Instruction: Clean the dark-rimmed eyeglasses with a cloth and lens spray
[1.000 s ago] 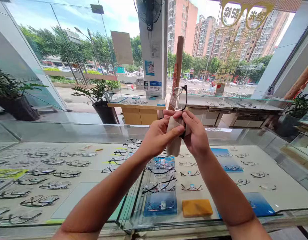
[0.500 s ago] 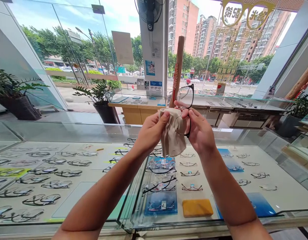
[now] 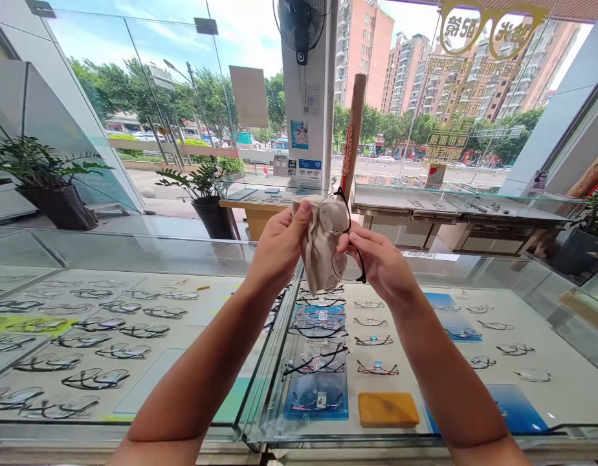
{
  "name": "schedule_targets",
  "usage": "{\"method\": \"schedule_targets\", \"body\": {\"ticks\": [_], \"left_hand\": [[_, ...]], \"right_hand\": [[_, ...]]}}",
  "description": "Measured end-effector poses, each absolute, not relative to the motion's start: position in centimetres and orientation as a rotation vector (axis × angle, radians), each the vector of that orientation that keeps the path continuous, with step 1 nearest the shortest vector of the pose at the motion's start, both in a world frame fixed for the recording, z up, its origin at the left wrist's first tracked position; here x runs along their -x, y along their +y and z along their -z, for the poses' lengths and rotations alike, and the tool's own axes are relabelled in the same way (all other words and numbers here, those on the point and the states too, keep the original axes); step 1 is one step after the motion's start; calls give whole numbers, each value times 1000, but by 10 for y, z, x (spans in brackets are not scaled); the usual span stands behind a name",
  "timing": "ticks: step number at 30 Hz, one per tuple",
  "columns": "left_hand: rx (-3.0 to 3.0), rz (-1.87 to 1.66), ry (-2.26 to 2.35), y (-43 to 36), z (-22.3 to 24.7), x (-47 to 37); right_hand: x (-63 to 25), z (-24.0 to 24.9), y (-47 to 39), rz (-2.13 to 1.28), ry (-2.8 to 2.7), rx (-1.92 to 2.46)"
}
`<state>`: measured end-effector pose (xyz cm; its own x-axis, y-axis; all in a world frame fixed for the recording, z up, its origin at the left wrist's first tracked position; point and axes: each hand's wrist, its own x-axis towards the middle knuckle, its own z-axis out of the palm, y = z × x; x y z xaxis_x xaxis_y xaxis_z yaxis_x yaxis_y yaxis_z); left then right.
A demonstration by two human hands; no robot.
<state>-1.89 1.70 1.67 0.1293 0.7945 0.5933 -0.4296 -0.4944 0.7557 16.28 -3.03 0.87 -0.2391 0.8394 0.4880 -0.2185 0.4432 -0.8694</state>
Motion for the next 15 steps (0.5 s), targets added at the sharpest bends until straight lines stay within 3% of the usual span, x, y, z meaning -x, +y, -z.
{"method": "schedule_targets", "body": {"ticks": [15], "left_hand": [[-1527,-1486,361,11,-21,22]], "right_hand": [[-162,-8,-31,-1131,-1482,533]]}}
